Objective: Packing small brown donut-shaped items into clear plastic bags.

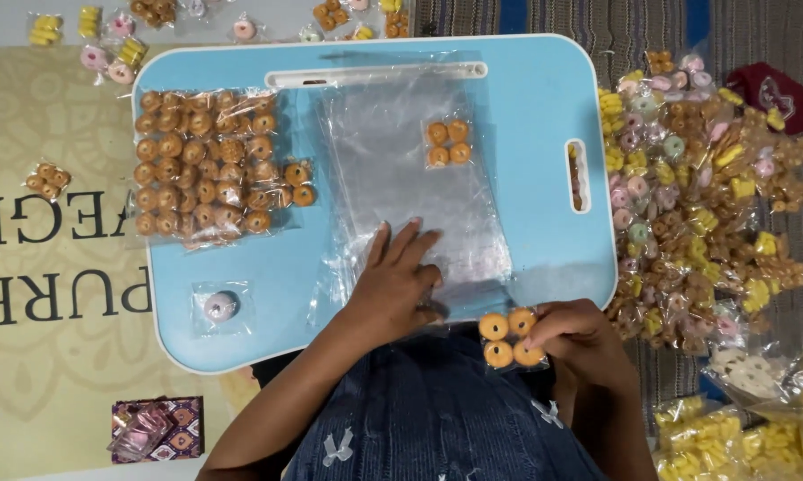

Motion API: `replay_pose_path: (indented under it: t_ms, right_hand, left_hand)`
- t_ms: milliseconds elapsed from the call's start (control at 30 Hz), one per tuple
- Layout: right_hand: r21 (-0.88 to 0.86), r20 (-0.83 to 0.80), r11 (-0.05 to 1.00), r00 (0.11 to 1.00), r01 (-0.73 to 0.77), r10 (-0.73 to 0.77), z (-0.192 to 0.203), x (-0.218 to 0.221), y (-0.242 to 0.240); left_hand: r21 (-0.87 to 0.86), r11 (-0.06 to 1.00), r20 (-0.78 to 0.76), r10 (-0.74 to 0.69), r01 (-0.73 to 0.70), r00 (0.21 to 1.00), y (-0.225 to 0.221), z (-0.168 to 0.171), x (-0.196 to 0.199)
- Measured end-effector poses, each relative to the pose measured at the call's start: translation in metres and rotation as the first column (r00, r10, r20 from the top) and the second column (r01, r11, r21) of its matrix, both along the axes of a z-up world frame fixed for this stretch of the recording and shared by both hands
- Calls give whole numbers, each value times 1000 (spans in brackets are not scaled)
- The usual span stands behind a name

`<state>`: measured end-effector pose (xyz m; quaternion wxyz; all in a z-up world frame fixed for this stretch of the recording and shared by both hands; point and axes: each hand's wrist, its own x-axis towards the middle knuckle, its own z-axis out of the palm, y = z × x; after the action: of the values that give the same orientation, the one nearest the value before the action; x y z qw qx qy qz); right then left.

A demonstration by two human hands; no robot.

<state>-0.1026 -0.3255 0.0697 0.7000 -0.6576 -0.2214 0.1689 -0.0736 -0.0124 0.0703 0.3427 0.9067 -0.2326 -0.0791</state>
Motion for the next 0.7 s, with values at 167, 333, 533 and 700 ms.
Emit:
replay_pose_path:
  t_ms: [167,333,533,700]
  right_hand:
    - [-150,-109,986,992,-77,61,4,0,1]
    - [-145,-238,965,955,-217,179,15,-1,23]
    - [-177,-446,982,895,-65,-22,4,-9,33]
    - [-150,-350,988,933,35,-86,13,-10,64]
  left_hand:
    - [-54,996,113,77,-72,991,-5,-11,-5]
    - [-310,937,35,178,-159,983,-5,-12,-1]
    - [-402,886,-84,216,-231,973,-8,-6,1]
    - [-443,875,-23,208,-196,978,-17,9,-4]
